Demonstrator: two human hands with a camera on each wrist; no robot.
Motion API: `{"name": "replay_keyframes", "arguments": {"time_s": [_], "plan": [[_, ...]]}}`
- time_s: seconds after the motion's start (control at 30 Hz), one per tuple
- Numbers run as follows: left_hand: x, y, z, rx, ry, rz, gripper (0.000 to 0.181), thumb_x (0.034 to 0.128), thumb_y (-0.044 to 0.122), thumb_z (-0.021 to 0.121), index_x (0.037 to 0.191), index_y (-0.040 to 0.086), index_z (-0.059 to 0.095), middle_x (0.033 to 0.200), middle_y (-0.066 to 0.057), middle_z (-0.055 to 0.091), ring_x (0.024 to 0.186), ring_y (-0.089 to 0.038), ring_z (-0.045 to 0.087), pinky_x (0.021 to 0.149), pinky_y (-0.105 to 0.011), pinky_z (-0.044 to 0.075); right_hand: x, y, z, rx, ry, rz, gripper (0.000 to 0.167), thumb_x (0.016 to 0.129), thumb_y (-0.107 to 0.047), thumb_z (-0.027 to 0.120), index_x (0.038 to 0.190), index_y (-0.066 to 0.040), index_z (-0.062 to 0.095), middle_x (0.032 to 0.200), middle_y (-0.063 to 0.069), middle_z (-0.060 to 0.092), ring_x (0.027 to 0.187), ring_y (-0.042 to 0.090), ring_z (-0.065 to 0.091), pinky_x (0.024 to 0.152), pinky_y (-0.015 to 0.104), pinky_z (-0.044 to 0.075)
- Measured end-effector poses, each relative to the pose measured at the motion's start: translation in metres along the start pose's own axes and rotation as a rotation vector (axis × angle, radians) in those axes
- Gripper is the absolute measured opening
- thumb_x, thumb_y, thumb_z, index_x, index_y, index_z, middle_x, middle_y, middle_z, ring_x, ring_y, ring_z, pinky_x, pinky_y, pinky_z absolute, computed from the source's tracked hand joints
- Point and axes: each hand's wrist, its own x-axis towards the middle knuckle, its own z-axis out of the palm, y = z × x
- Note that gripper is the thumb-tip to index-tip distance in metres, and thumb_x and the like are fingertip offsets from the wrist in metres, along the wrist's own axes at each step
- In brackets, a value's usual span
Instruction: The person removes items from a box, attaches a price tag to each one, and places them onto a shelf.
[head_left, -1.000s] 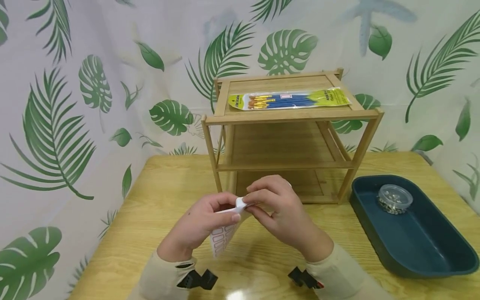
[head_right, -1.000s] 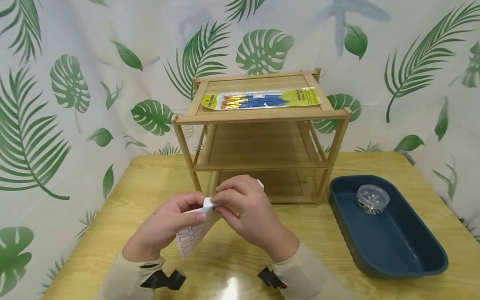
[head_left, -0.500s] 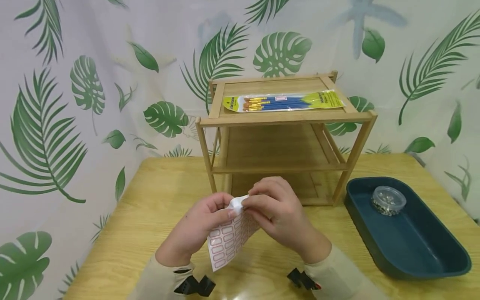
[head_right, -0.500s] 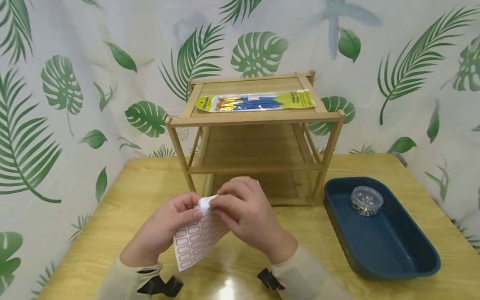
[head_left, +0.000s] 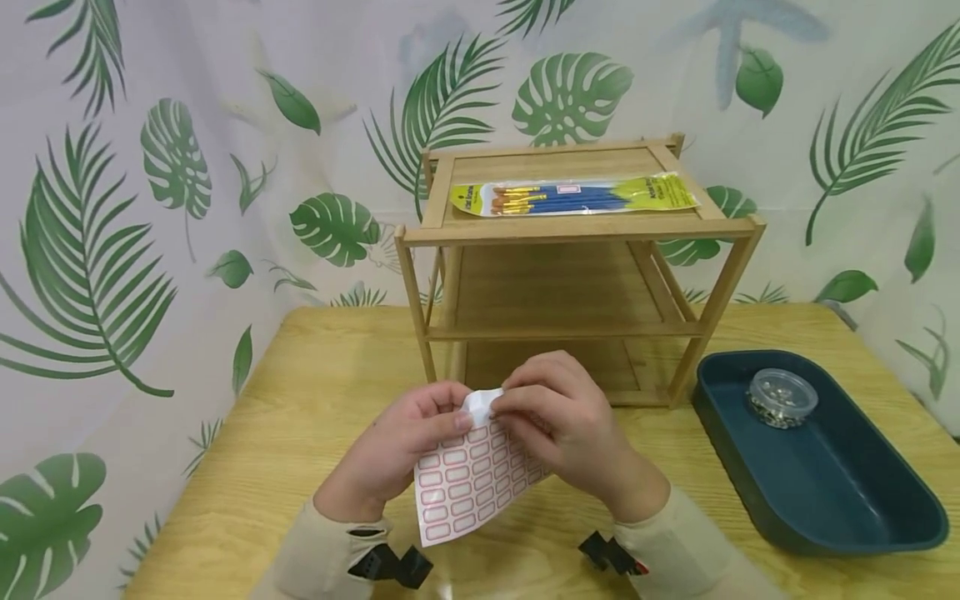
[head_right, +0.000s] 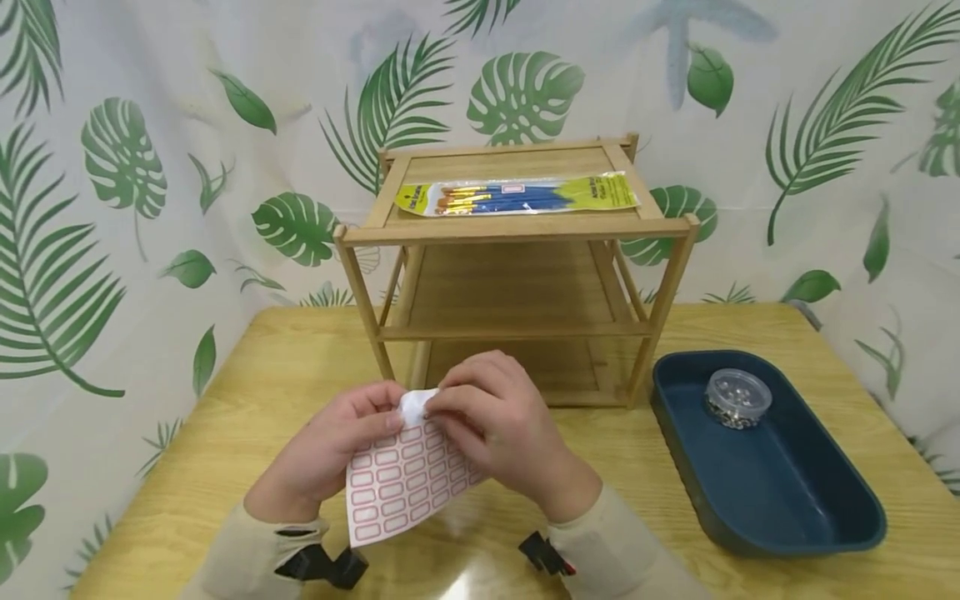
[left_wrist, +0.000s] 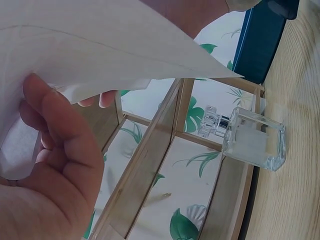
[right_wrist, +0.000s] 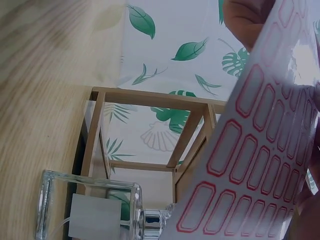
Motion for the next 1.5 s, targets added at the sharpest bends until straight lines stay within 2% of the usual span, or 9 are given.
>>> {"name": "replay_keyframes", "arguments": {"time_s": [0.17, 0.43, 0.73, 0.97, 1.27, 1.4, 1.5], "plan": [[0.000, 0.001, 0.000, -0.012, 0.003, -0.002, 0.012, 0.1020, 0.004, 0.051, 0.110, -0.002, 0.058, 0.100, -0.013, 0.069, 0.085, -0.019, 0.073, 0.071, -0.028, 0.059, 0.000, 0.000, 0.000, 0.015, -0.006, 0.021, 0.017, 0.100, -0.024, 0.067, 0.097, -0.009, 0.075, 0.099, 0.007, 0.066, 0.093, 0.026, 0.059, 0.088, 0.032, 0.045], [-0.001, -0.001, 0.000, -0.068, -0.017, 0.008, 0.012, 0.1034, 0.003, 0.048, 0.108, 0.002, 0.059, 0.099, -0.010, 0.070, 0.084, -0.017, 0.073, 0.070, -0.027, 0.059, -0.001, -0.001, 0.001, 0.003, 0.010, -0.014, 0.016, 0.101, -0.020, 0.065, 0.093, -0.009, 0.072, 0.096, 0.007, 0.066, 0.091, 0.027, 0.059, 0.087, 0.033, 0.045], [-0.002, -0.001, -0.003, -0.053, 0.011, -0.009, 0.011, 0.1035, 0.003, 0.048, 0.108, 0.003, 0.059, 0.094, -0.009, 0.070, 0.078, -0.015, 0.073, 0.066, -0.026, 0.059, 0.001, -0.005, 0.001, -0.031, 0.021, -0.009, 0.018, 0.103, -0.019, 0.061, 0.091, -0.008, 0.070, 0.096, 0.006, 0.066, 0.091, 0.026, 0.059, 0.087, 0.034, 0.045], [-0.002, -0.003, -0.008, -0.024, 0.008, -0.012, 0.010, 0.1034, 0.004, 0.049, 0.108, 0.001, 0.058, 0.093, -0.009, 0.070, 0.077, -0.015, 0.073, 0.064, -0.025, 0.058, 0.003, -0.008, 0.002, -0.024, 0.030, -0.019, 0.017, 0.103, -0.017, 0.059, 0.092, -0.007, 0.069, 0.095, 0.005, 0.068, 0.091, 0.027, 0.061, 0.088, 0.037, 0.045], [-0.003, 0.001, -0.006, 0.078, 0.033, -0.041, 0.015, 0.1002, 0.005, 0.055, 0.110, -0.007, 0.057, 0.092, -0.011, 0.069, 0.073, -0.016, 0.072, 0.062, -0.026, 0.058, -0.001, -0.007, 0.002, -0.038, -0.006, 0.034, 0.019, 0.103, -0.021, 0.060, 0.092, -0.009, 0.070, 0.093, 0.002, 0.068, 0.090, 0.025, 0.061, 0.088, 0.036, 0.044], [-0.004, 0.005, -0.006, 0.173, 0.040, -0.072, 0.023, 0.0997, 0.007, 0.057, 0.114, -0.011, 0.055, 0.092, -0.013, 0.069, 0.072, -0.016, 0.072, 0.062, -0.027, 0.058, -0.002, -0.004, 0.001, 0.003, -0.025, 0.085, 0.015, 0.100, -0.019, 0.061, 0.092, -0.009, 0.069, 0.093, 0.001, 0.067, 0.087, 0.021, 0.060, 0.085, 0.033, 0.044], [-0.006, 0.008, -0.010, 0.272, 0.042, -0.099, 0.024, 0.1003, 0.009, 0.058, 0.117, -0.008, 0.057, 0.095, -0.014, 0.069, 0.075, -0.018, 0.071, 0.064, -0.029, 0.059, -0.003, -0.002, -0.001, 0.028, -0.046, 0.138, 0.009, 0.096, -0.012, 0.061, 0.093, -0.010, 0.069, 0.094, 0.000, 0.067, 0.087, 0.018, 0.060, 0.083, 0.030, 0.045]]}}
